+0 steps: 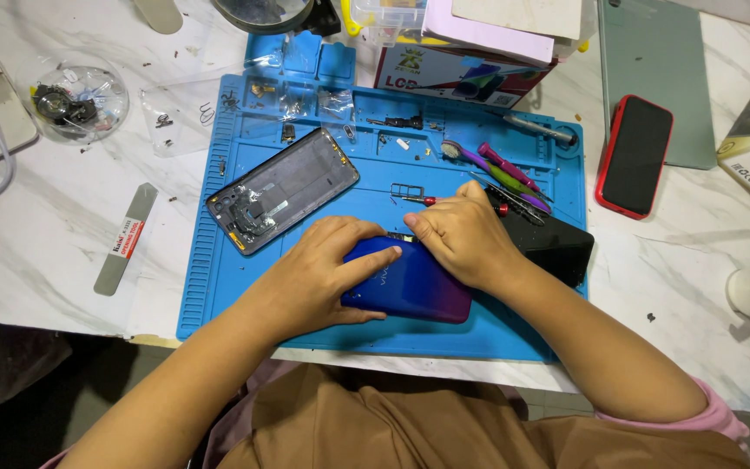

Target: Repairing a smartphone by disassembling the back cover and inspecting internal components

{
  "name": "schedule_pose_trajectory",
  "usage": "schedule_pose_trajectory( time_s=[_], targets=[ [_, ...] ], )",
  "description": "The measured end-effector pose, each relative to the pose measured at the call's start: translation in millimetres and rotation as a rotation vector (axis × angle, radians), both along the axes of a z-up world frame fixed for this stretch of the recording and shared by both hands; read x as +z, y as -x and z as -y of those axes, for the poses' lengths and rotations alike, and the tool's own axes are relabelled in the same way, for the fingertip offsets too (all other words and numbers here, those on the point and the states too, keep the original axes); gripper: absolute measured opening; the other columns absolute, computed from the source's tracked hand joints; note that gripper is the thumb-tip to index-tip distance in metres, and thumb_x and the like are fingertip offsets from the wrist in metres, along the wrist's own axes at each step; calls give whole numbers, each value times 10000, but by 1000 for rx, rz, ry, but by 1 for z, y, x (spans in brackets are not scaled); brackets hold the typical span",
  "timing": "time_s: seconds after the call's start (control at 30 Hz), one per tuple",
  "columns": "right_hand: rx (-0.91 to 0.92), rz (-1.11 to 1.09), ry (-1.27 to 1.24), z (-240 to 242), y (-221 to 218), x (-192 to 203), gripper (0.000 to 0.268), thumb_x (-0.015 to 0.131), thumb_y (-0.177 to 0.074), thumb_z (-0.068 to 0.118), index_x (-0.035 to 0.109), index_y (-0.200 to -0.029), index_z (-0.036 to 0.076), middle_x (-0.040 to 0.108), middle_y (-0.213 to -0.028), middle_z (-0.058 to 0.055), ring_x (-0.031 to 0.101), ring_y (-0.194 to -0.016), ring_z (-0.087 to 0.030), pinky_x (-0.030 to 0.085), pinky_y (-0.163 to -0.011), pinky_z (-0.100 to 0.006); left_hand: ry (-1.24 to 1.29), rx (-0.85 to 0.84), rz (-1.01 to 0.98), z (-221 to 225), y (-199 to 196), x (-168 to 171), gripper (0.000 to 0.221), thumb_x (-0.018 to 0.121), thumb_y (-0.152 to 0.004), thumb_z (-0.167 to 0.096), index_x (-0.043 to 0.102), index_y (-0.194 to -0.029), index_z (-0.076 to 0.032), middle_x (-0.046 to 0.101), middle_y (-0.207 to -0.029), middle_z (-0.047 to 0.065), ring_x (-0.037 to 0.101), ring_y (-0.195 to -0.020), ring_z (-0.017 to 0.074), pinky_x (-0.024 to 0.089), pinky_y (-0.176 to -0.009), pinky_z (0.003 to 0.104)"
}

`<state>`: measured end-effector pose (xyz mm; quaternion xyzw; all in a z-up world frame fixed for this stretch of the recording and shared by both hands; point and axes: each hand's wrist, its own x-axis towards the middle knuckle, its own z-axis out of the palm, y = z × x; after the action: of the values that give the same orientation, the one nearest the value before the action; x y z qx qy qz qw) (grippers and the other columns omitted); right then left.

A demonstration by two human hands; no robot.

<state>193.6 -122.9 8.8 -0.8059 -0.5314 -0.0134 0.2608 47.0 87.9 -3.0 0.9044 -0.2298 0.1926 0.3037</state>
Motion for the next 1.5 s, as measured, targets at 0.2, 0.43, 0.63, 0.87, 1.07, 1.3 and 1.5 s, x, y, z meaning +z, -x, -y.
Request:
schedule_pose_trajectory(
  time_s=[0.2,0.43,0.63,0.87,1.07,1.3,1.5],
  targets=[
    [21,46,2,10,-3,-6,561,466,-1110,337,439,-574,173,508,-501,-3,565,-541,-223,350,-722,-351,6,-14,-15,1,1,2,707,912,-716,-451,681,-1299,-126,633,-1264,150,618,-1180,375,476,-1039,524],
    [55,19,-11,18,-8,0,554,475,-1107,305,444,-572,168,509,-506,5,574,-550,-215,341,-715,-341,-2,1,8,-1,1,0,683,899,-736,-458,682,-1297,-135,629,-1267,141,617,-1182,370,478,-1046,515],
    [47,33,-16,19,-8,-3,579,454,-1117,307,426,-555,175,491,-480,21,534,-507,-206,334,-709,-336,-11,-2,5,0,0,3,694,913,-717,-429,681,-1296,-125,634,-1254,155,621,-1173,384,484,-1038,529],
    [59,105,-27,18,-10,-11,589,472,-1110,325,425,-543,174,485,-464,13,539,-493,-216,344,-708,-343,-8,7,14,1,1,4,674,916,-722,-421,688,-1282,-124,639,-1257,158,624,-1170,382,484,-1036,521],
    [60,120,-17,18,-11,-15,590,467,-1112,338,429,-547,172,488,-462,1,544,-489,-226,349,-713,-346,-16,7,20,1,0,6,675,922,-715,-414,689,-1273,-115,640,-1258,169,625,-1163,390,483,-1032,525],
    [55,69,5,18,-9,-4,580,463,-1111,330,430,-554,170,497,-469,-1,545,-501,-231,338,-710,-350,8,8,28,2,0,0,667,911,-727,-447,689,-1267,-125,636,-1255,147,627,-1151,375,488,-1028,520],
    [47,16,82,19,-9,4,573,441,-1120,345,440,-577,162,514,-498,-3,558,-539,-239,339,-738,-358,19,2,25,1,1,-1,678,918,-723,-442,689,-1275,-120,635,-1249,148,628,-1153,379,492,-1023,527]
  ],
)
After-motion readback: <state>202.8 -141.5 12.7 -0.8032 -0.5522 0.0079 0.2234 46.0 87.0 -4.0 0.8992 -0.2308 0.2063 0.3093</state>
